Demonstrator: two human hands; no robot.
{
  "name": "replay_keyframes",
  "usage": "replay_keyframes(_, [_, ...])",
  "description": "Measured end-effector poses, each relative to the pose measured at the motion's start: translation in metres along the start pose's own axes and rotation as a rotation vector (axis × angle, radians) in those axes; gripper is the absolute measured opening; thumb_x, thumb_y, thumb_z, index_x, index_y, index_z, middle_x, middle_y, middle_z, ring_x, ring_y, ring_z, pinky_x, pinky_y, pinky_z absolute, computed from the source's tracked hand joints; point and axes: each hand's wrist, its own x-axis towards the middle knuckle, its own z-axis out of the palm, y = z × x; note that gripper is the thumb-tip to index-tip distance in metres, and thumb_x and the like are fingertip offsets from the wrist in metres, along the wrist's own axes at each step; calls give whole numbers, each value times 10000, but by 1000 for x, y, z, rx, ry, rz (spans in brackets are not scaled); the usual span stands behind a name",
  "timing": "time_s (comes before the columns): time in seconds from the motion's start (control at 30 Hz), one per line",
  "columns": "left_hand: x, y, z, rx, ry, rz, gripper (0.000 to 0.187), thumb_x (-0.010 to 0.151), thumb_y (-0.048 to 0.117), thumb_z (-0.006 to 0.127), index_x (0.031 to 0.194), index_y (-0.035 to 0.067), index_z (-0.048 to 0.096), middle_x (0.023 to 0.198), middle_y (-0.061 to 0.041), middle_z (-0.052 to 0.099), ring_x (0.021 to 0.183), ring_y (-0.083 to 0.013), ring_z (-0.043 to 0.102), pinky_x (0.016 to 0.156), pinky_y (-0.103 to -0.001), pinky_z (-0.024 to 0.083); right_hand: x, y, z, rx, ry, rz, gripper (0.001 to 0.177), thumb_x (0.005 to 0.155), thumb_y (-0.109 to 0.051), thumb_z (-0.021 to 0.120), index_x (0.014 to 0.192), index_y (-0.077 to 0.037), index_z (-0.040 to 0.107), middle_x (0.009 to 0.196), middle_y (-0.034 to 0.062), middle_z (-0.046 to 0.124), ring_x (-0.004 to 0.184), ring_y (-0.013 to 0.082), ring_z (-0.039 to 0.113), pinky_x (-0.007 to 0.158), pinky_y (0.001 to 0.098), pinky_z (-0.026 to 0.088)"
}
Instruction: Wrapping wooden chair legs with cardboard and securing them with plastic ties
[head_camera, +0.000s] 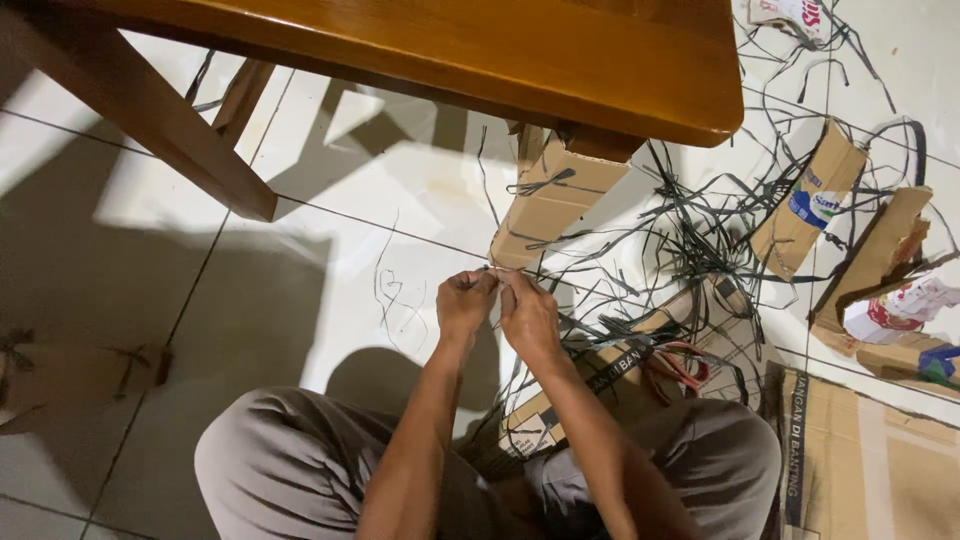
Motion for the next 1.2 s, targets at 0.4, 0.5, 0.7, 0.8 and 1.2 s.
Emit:
replay_keyframes(0.4, [-27,28,-2,-287,14,-112,326,948,360,654,847,51,679,789,-168,678,799,-234,623,705,-345,518,-12,54,27,20,10,76,49,951,-111,682,973,-115,726,807,119,739,778,336,736,654,423,592])
replay_keyframes(0.5, [-47,61,-2,-444,-64,-294,702,994,547,480,1299,-72,609,1154,-240,714,1093,-308,650,974,-462,525,-12,36,27,100,39,173,64,973,-115,664,963,-82,719,791,167,730,774,370,733,639,457,574])
replay_keyframes(0.7, [-14,18,5,-509,-152,-297,305,1006,394,645,944,104,714,899,-95,687,782,-209,634,701,-304,536,-14,40,37,242,1,484,158,1031,-165,611,1040,-57,725,780,163,744,692,304,721,591,449,560])
replay_keyframes(0.8, [10,-18,18,-633,-212,-275,246,987,332,695,877,114,663,834,-72,663,680,-166,595,595,-266,483,-12,45,37,347,-42,708,183,1014,-236,612,1020,-109,744,774,91,752,643,176,703,582,331,586])
replay_keyframes(1.2, [10,-13,20,-583,-232,-303,325,897,436,806,994,134,737,920,-30,717,802,-191,622,753,-330,514,9,18,26,71,-164,677,359,1008,-279,557,1147,13,711,1021,276,745,1007,408,723,844,503,592])
